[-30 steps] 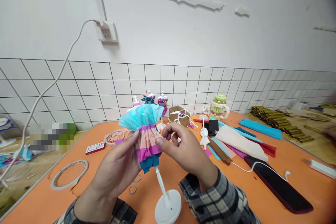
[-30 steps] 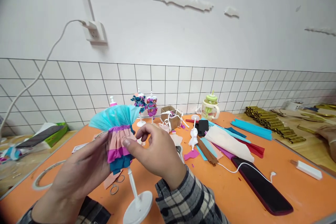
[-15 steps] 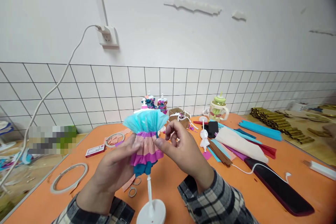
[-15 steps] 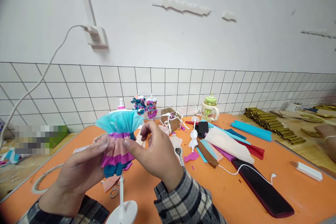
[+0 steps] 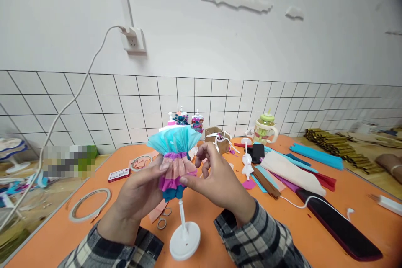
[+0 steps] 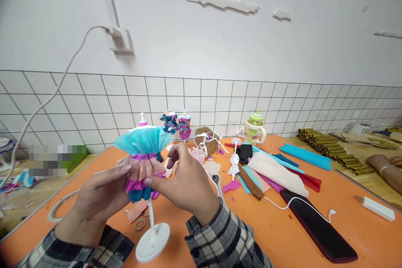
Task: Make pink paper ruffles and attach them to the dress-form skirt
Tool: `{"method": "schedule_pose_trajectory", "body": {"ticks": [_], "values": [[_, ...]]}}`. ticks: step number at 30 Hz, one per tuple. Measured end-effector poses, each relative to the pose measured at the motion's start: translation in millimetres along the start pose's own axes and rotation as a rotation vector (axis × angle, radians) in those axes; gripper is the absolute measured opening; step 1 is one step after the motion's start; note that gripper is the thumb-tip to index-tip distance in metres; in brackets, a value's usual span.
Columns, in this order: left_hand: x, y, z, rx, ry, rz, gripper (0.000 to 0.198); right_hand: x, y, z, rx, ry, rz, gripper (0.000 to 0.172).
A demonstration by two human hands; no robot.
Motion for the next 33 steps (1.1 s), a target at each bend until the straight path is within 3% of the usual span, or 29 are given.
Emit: {"method": "schedule_pose_trajectory", "body": {"ticks": [6, 9, 12, 17, 21, 24, 26, 29, 33], "values": [[-3.7, 4.1, -7.1, 0.038, 0.000, 0.010, 0.008, 0.8, 1.6, -0.4, 0.072, -0.049, 0.011, 0.042], [-5.3, 5.6, -7.9, 0.027, 0.050, -0.003, 0.022, 2.5, 2.1, -1.1, 0.130, -0.039, 0.020, 0.031], [-5.8, 7.2, -6.9, 0.033, 0.100, 0.007, 0.024, 6.1, 3.4, -0.8, 0.134, 0.004, -0.016, 0.021], [-3.2, 8.4, -3.2, 0.100, 0.164, 0.071, 0.024, 8.5, 6.6, 1.1, 0.157, 0.022, -0.081, 0.023], [-0.2, 10.1, -0.2, 0.061, 0.200, 0.149, 0.018, -0.9, -0.1, 0.6, 0.086, 0.241, -0.246, 0.023], [0.3, 9.6, -0.9, 0.012, 0.231, 0.155, 0.013, -12.7, -10.2, 6.9, -0.019, 0.292, -0.451, 0.024], [0.0, 7.6, -3.3, 0.003, 0.273, 0.128, 0.015, -17.5, -12.9, 11.8, -0.085, 0.308, -0.496, 0.021], [-0.6, 5.3, -5.5, 0.028, 0.291, 0.115, 0.017, -18.4, -10.8, 16.6, -0.098, 0.327, -0.447, 0.017], [-1.5, 5.3, -3.4, 0.079, 0.221, 0.144, 0.022, -15.2, -6.5, 18.6, -0.034, 0.300, -0.358, 0.010]]}}
Point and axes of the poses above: each hand's wrist, its own x-axis towards the middle knuckle, its own z-axis out of the palm, y = z × x, the point moved 3 cm from there along x, towards the middle knuckle, and after that the axes turned 15 degrees about y, right-handed, at the moved point
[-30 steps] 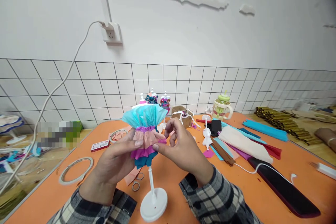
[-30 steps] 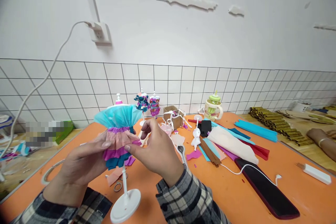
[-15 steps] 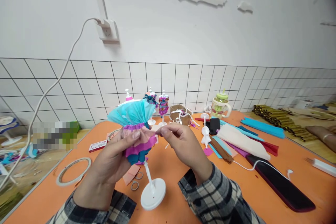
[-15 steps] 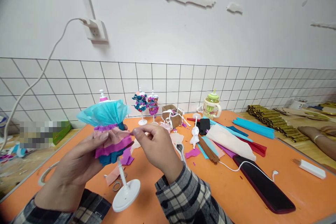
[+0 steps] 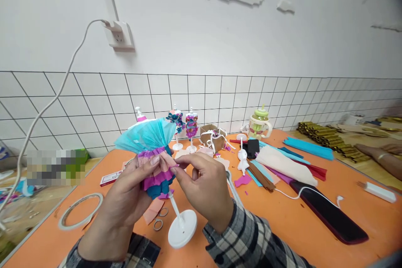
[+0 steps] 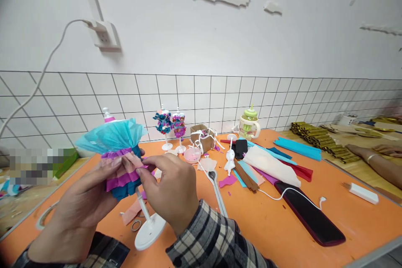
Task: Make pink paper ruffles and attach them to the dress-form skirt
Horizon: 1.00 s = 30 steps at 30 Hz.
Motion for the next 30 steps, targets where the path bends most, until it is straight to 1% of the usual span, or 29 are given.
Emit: {"method": "schedule_pose_trajectory", "body": {"ticks": [3, 6, 8, 11, 13, 14, 19, 24, 26, 30], "values": [[-0.1, 0.5, -0.9, 0.001, 0.022, 0.014, 0.024, 1.4, 1.0, -0.1, 0.024, -0.028, 0.013, 0.011], [0.8, -0.5, -3.1, 0.019, 0.050, 0.010, 0.027, 2.7, 1.5, 0.3, 0.024, -0.095, -0.005, 0.017], [1.5, -1.4, -4.4, 0.025, 0.068, 0.004, 0.028, 4.1, 2.5, -0.2, 0.031, -0.116, 0.007, 0.019], [2.1, -1.4, -5.4, 0.005, 0.088, 0.011, 0.026, 6.8, 3.7, -3.3, 0.033, -0.084, 0.053, 0.019], [2.1, -0.7, -4.7, 0.001, 0.081, 0.018, 0.023, 8.0, 2.8, -5.7, 0.016, -0.045, 0.064, 0.023], [2.0, -0.3, -4.1, -0.001, 0.074, 0.020, 0.023, 8.2, 1.6, -6.6, 0.009, -0.022, 0.053, 0.023], [0.8, 2.6, -0.4, -0.012, 0.028, 0.044, 0.019, 4.9, -4.5, -4.4, 0.001, 0.049, -0.059, 0.011], [0.1, 3.4, 2.3, -0.019, -0.018, 0.055, 0.020, 1.7, 0.0, 0.4, 0.020, 0.055, -0.072, 0.006], [0.4, 3.8, 2.1, -0.016, -0.003, 0.065, 0.022, 1.6, 1.0, 0.4, 0.038, 0.039, -0.080, 0.008], [2.0, 4.0, 1.0, -0.024, 0.046, 0.057, 0.023, 3.2, 1.6, 0.1, 0.008, -0.063, -0.072, 0.011]]}}
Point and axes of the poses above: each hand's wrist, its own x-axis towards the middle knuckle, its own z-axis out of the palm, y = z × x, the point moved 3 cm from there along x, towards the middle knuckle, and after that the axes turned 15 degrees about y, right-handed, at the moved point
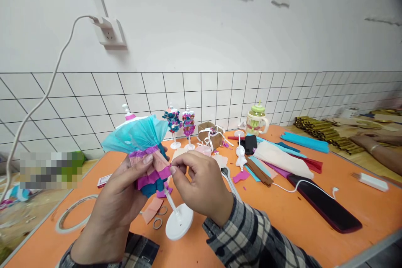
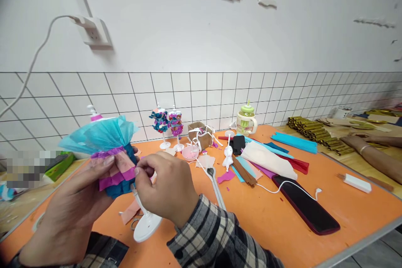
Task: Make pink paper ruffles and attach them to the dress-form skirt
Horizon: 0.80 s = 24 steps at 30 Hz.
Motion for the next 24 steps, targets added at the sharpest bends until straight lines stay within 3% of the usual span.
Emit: {"method": "schedule_pose_trajectory", "body": {"ticks": [3, 9, 15, 18, 24], "values": [[0.5, -1.4, -0.2, 0.004, -0.004, -0.024, 0.024, 1.8, 1.1, -2.1, -0.079, -0.009, 0.036, 0.015], [-0.8, -5.9, -2.9, 0.002, -0.009, -0.079, 0.028, 0.4, -2.1, -4.6, -0.089, 0.098, -0.005, 0.032], [0.2, -6.8, -3.0, -0.007, -0.034, -0.048, 0.022, -2.1, -2.8, 0.7, -0.006, 0.115, -0.063, 0.013], [0.5, -6.9, -2.2, 0.005, -0.040, -0.050, 0.023, 0.0, 1.9, 2.1, 0.062, 0.072, 0.019, 0.013], [-2.5, -1.0, -1.5, -0.012, -0.057, -0.050, 0.018, 6.5, 11.4, -2.0, 0.258, -0.085, 0.343, 0.018]]}}
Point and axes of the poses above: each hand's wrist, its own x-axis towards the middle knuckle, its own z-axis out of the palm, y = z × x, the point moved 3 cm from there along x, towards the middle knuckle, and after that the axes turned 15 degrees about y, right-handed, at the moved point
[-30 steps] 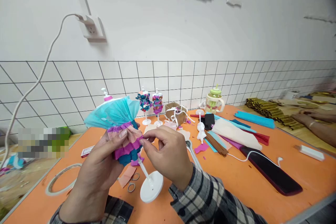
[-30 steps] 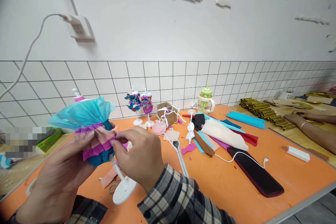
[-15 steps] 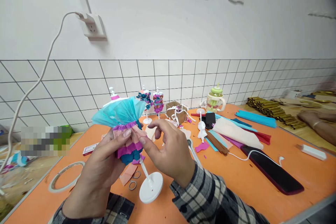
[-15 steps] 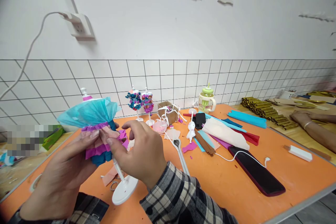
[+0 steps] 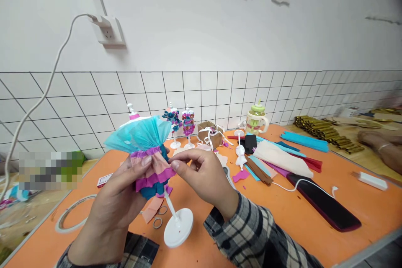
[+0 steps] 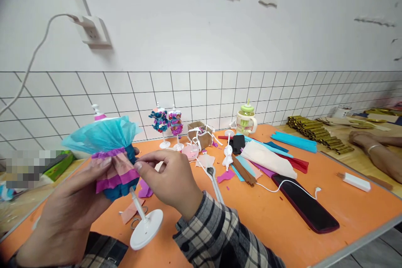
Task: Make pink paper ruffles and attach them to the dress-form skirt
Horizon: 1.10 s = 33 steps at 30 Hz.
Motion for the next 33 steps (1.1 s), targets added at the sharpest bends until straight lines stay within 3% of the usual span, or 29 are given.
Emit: {"method": "schedule_pose_trajectory", "body": {"ticks": [11, 20, 24, 29, 33], "values": [[0.8, 4.0, -4.1, -0.006, -0.078, 0.017, 0.013, -3.5, 8.0, 10.9, 0.024, -0.044, 0.066, 0.017], [2.9, 5.5, -6.5, -0.059, 0.080, 0.016, 0.017, 2.3, -4.0, -2.6, -0.030, -0.056, 0.013, 0.019], [3.3, 4.4, -6.5, -0.003, 0.040, 0.002, 0.016, 0.9, -2.2, 1.3, -0.053, -0.020, -0.039, 0.005], [4.4, 1.0, -7.2, 0.021, 0.102, -0.057, 0.027, 5.0, -3.2, -3.0, -0.117, -0.042, -0.040, 0.012], [8.0, 0.8, -7.3, -0.097, 0.091, -0.134, 0.026, 14.4, 2.1, -15.4, -0.193, -0.032, 0.006, 0.014]]}}
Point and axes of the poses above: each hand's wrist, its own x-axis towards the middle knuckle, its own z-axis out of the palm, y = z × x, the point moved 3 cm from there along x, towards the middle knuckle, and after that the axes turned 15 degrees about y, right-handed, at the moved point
